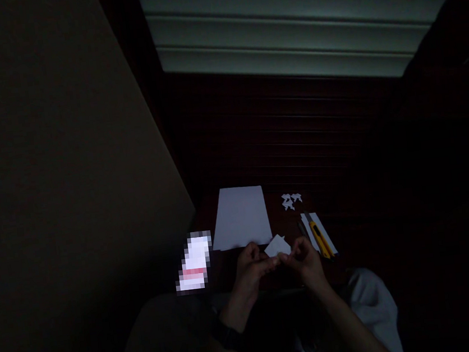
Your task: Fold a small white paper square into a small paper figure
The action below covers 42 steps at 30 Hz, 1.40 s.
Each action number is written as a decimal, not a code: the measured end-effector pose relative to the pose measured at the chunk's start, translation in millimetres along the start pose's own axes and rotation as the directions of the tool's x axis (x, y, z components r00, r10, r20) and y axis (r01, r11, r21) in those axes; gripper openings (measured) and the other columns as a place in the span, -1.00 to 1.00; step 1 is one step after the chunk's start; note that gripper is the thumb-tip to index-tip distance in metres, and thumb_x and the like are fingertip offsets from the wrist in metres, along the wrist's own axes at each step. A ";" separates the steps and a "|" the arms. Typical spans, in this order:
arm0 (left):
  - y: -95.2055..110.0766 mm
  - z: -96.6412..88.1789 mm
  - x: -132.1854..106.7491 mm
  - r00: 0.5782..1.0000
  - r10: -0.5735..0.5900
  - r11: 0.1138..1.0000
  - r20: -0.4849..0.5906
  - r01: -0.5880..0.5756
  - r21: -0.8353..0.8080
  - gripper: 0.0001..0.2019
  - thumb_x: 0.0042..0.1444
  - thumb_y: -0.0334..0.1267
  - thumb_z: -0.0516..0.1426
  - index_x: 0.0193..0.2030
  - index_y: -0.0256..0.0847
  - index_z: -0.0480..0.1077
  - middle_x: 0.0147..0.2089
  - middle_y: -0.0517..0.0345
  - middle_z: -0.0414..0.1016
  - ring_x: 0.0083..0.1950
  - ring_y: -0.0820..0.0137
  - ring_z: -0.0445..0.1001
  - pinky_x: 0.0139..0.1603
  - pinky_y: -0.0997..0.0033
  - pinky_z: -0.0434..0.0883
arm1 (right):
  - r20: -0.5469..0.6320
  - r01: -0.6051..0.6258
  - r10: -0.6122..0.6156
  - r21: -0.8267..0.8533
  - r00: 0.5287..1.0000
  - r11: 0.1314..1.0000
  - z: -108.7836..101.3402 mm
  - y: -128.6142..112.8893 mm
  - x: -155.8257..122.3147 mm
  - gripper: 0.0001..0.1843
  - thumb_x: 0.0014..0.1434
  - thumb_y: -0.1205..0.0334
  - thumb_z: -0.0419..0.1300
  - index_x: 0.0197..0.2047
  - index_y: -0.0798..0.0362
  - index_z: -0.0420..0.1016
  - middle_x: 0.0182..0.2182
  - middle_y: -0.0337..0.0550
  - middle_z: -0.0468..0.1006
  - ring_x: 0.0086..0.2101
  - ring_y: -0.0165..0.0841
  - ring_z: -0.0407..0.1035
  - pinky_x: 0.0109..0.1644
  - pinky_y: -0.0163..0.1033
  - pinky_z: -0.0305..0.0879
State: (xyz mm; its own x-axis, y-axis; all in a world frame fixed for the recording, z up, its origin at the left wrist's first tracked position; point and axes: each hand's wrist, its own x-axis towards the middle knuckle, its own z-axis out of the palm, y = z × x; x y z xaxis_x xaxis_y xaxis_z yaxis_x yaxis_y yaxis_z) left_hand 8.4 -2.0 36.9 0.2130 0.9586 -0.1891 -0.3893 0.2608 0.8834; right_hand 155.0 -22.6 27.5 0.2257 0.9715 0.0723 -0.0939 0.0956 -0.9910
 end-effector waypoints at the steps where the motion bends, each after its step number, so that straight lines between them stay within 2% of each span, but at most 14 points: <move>1: 0.2 -0.8 0.3 1.000 -0.006 1.000 -0.001 0.006 -0.002 -0.62 -0.28 -0.36 0.28 -0.52 -0.19 0.07 -0.62 0.34 0.29 -0.55 0.49 0.39 -0.52 0.54 0.29 | 0.021 -0.009 0.009 -0.003 1.000 1.000 -1.1 -0.5 0.5 -0.61 -0.12 0.18 0.34 -0.43 0.00 0.14 -0.57 -0.39 0.21 -0.56 -0.49 0.15 -0.50 -0.39 0.10; 7: 3.3 -2.3 1.7 0.999 -0.030 0.999 0.025 0.031 -0.013 -0.63 -0.27 -0.34 0.30 -0.53 -0.21 0.10 -0.58 0.31 0.31 -0.52 0.49 0.40 -0.50 0.53 0.31 | 0.123 -0.096 0.086 0.074 0.989 0.993 -8.6 1.4 4.3 -0.56 -0.16 0.18 0.35 -0.46 0.00 0.09 -0.58 -0.39 0.28 -0.56 -0.47 0.19 -0.49 -0.39 0.12; 12: 4.4 1.9 1.0 0.998 -0.044 0.999 0.044 0.045 -0.010 -0.64 -0.25 -0.33 0.30 -0.54 -0.22 0.11 -0.56 0.29 0.32 -0.48 0.48 0.43 -0.45 0.52 0.33 | 0.109 -0.093 0.081 0.112 0.991 0.989 -9.1 6.2 5.2 -0.54 -0.18 0.19 0.36 -0.46 -0.01 0.07 -0.59 -0.39 0.27 -0.56 -0.46 0.21 -0.49 -0.38 0.12; 18: 2.6 1.6 0.8 1.000 -0.019 1.000 -0.006 0.019 -0.014 -0.61 -0.29 -0.34 0.31 -0.55 -0.21 0.08 -0.60 0.33 0.29 -0.55 0.51 0.37 -0.53 0.55 0.28 | 0.121 -0.102 0.088 0.113 0.989 0.988 -8.8 8.9 4.5 -0.54 -0.17 0.19 0.35 -0.46 -0.01 0.05 -0.59 -0.39 0.25 -0.58 -0.48 0.19 -0.51 -0.39 0.11; 23: 2.1 -2.8 2.5 0.999 0.016 0.998 -0.033 -0.015 0.057 -0.59 -0.32 -0.37 0.30 -0.57 -0.19 0.05 -0.65 0.36 0.28 -0.61 0.55 0.31 -0.57 0.57 0.23 | 0.172 -0.084 0.075 0.046 0.982 0.995 -9.8 7.1 9.2 -0.54 -0.25 0.22 0.38 -0.39 -0.01 0.14 -0.52 -0.37 0.27 -0.51 -0.44 0.24 -0.48 -0.38 0.14; 27: -1.2 -1.6 2.0 0.997 0.025 0.998 -0.075 -0.020 0.063 -0.59 -0.31 -0.35 0.30 -0.57 -0.19 0.04 -0.65 0.38 0.25 -0.61 0.55 0.29 -0.56 0.57 0.23 | 0.140 -0.050 0.051 -0.014 0.989 0.999 -8.7 8.3 12.0 -0.54 -0.27 0.22 0.38 -0.41 0.00 0.15 -0.51 -0.36 0.28 -0.49 -0.43 0.24 -0.46 -0.38 0.15; 33: -9.5 -1.1 3.2 0.994 0.054 0.996 -0.095 -0.047 0.074 -0.59 -0.32 -0.37 0.31 -0.58 -0.21 0.06 -0.64 0.40 0.24 -0.60 0.59 0.25 -0.56 0.61 0.19 | 0.106 -0.071 0.065 0.059 0.992 0.996 -5.1 12.0 11.4 -0.55 -0.25 0.15 0.36 -0.47 0.00 0.10 -0.55 -0.35 0.28 -0.52 -0.42 0.23 -0.50 -0.37 0.14; 36: -12.6 -3.7 4.8 0.996 0.025 0.997 -0.084 -0.019 0.075 -0.66 -0.27 -0.31 0.32 -0.51 -0.22 0.18 -0.60 0.34 0.32 -0.56 0.56 0.31 -0.53 0.59 0.23 | 0.055 -0.079 0.076 0.065 0.996 0.995 -5.4 14.7 11.2 -0.55 -0.27 0.20 0.37 -0.48 0.00 0.11 -0.57 -0.37 0.26 -0.54 -0.44 0.22 -0.52 -0.38 0.13; 38: -14.4 -4.5 4.8 0.997 -0.001 0.997 -0.080 0.007 0.078 -0.69 -0.24 -0.26 0.31 -0.38 -0.23 0.29 -0.50 0.25 0.43 -0.49 0.50 0.39 -0.46 0.56 0.29 | 0.034 -0.092 0.089 0.096 0.995 0.991 -5.6 17.0 10.7 -0.55 -0.27 0.26 0.37 -0.48 0.00 0.11 -0.58 -0.39 0.24 -0.56 -0.46 0.19 -0.52 -0.39 0.12; 40: -16.8 -3.8 3.8 0.999 -0.018 0.996 -0.045 0.021 0.085 -0.68 -0.18 -0.20 0.29 -0.27 -0.25 0.36 -0.37 0.13 0.50 -0.37 0.43 0.45 -0.37 0.51 0.34 | 0.044 -0.109 0.104 0.150 0.994 0.983 -4.5 19.4 9.3 -0.55 -0.26 0.31 0.37 -0.48 0.01 0.09 -0.60 -0.41 0.22 -0.57 -0.49 0.17 -0.52 -0.41 0.10; 42: -20.4 -2.2 2.6 1.000 -0.020 0.995 0.009 0.019 0.103 -0.70 -0.10 -0.13 0.24 -0.26 -0.29 0.42 -0.30 0.05 0.51 -0.29 0.38 0.47 -0.30 0.47 0.35 | 0.053 -0.126 0.118 0.202 0.992 0.971 -1.6 21.6 7.0 -0.55 -0.24 0.32 0.36 -0.49 0.01 0.07 -0.60 -0.42 0.22 -0.57 -0.50 0.16 -0.52 -0.41 0.10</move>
State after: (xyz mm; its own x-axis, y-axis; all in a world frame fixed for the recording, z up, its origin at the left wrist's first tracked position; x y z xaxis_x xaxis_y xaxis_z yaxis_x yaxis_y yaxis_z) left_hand 14.9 -4.6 17.5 0.2284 0.9522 -0.2026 -0.2914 0.2655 0.9190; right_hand 156.1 -14.0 6.3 0.1610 0.9862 -0.0392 -0.3160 0.0139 -0.9487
